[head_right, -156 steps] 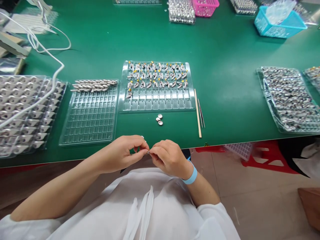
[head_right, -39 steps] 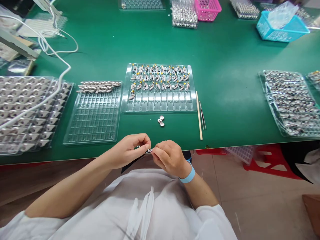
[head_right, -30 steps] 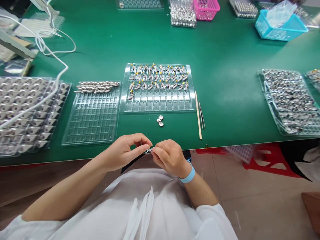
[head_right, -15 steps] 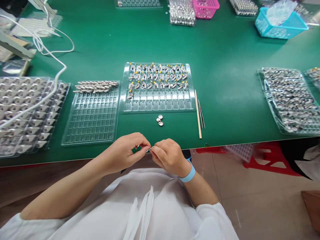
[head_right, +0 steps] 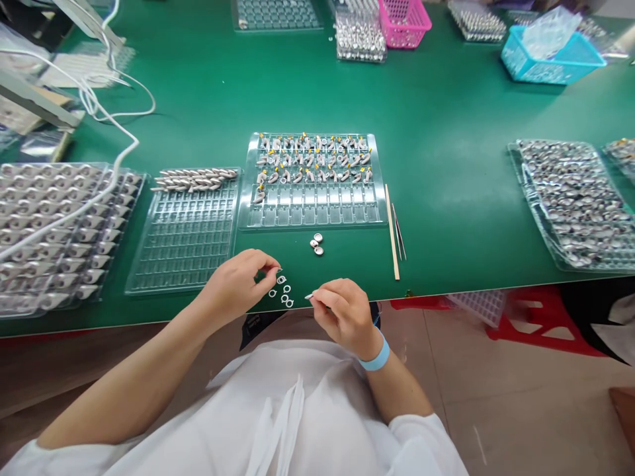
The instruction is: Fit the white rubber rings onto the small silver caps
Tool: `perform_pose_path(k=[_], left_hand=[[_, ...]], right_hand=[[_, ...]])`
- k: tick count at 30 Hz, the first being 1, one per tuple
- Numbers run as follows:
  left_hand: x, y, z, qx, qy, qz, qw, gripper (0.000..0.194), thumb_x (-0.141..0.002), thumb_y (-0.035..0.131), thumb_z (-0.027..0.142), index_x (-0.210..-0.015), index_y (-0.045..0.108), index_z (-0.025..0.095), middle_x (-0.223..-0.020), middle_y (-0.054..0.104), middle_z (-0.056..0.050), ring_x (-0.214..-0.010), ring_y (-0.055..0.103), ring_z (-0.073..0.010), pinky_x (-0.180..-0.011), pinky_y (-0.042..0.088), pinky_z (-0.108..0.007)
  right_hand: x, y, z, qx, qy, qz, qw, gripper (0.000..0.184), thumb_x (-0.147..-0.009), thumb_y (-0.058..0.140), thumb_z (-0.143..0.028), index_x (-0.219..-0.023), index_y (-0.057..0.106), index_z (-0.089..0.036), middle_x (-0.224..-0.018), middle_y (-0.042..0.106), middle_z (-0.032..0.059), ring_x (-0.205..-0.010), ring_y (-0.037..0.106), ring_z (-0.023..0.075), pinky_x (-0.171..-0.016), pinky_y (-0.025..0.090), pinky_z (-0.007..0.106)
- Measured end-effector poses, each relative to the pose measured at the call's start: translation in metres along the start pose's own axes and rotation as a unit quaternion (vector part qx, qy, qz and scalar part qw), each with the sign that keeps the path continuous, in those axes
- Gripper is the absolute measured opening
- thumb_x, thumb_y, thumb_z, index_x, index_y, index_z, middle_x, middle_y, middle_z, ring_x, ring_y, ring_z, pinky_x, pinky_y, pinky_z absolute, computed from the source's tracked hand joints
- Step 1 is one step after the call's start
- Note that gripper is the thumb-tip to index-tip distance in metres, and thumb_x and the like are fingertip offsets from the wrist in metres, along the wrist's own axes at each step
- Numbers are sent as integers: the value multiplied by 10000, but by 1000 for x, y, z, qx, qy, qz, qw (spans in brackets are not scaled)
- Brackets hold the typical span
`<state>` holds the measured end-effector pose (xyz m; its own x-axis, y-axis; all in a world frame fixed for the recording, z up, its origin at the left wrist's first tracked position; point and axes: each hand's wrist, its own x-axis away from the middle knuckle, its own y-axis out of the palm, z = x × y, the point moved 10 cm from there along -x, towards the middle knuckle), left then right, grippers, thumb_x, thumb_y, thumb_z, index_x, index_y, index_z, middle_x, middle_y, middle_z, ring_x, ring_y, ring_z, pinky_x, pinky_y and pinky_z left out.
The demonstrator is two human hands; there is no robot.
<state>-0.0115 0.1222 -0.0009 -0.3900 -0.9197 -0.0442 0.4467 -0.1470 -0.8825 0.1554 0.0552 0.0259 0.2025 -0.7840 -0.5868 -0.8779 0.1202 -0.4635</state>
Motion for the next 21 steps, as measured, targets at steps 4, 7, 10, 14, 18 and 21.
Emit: perform_pose_path(k=[4,7,10,14,18,21], left_hand=[[-5,4,-5,-36,27,11,999,245,-869,426,96,-884,661,165,-875,710,-79,-845,617,-232,-670,490,-331],[-13,0,6,-32,47,37,998,260,-917,423,120,-951,678,158,-907,707,-90,-862,615,-232,-701,504,-341],[-26,1,27,-16,86,58,994,200,-932,514,197,-1055,665,151,-963,686,-101,-890,608,-232,-747,515,-354],[-46,23,49,-28,143,14,989,143,-919,568,206,-995,674,148,-943,653,-102,-885,590,-233,-765,514,-367],[-60,37,51,-57,150,-9,987,158,-929,531,181,-888,677,137,-887,610,-107,-840,563,-231,-743,503,-374],[-61,33,55,-55,168,4,984,175,-927,517,179,-845,666,141,-921,597,-125,-864,561,-245,-759,504,-399]], right_hand=[[3,-15,22,-42,101,42,993,199,-855,599,-75,-967,616,-240,-831,686,27,-757,650,164,-663,556,314],[7,-19,35,-49,147,58,986,132,-864,599,-103,-907,622,-226,-820,682,22,-755,652,158,-654,551,298],[9,-20,43,-52,168,68,982,92,-871,597,-129,-883,625,-217,-810,676,25,-740,646,155,-654,546,295],[10,-20,45,-53,178,68,980,75,-875,589,-145,-875,625,-211,-802,674,28,-722,633,151,-655,541,294],[9,-20,43,-55,175,62,981,70,-881,580,-155,-860,621,-207,-787,675,26,-706,626,147,-631,524,282],[11,-18,47,-86,197,50,975,85,-896,569,-180,-833,619,-206,-764,659,21,-690,621,144,-624,522,279]])
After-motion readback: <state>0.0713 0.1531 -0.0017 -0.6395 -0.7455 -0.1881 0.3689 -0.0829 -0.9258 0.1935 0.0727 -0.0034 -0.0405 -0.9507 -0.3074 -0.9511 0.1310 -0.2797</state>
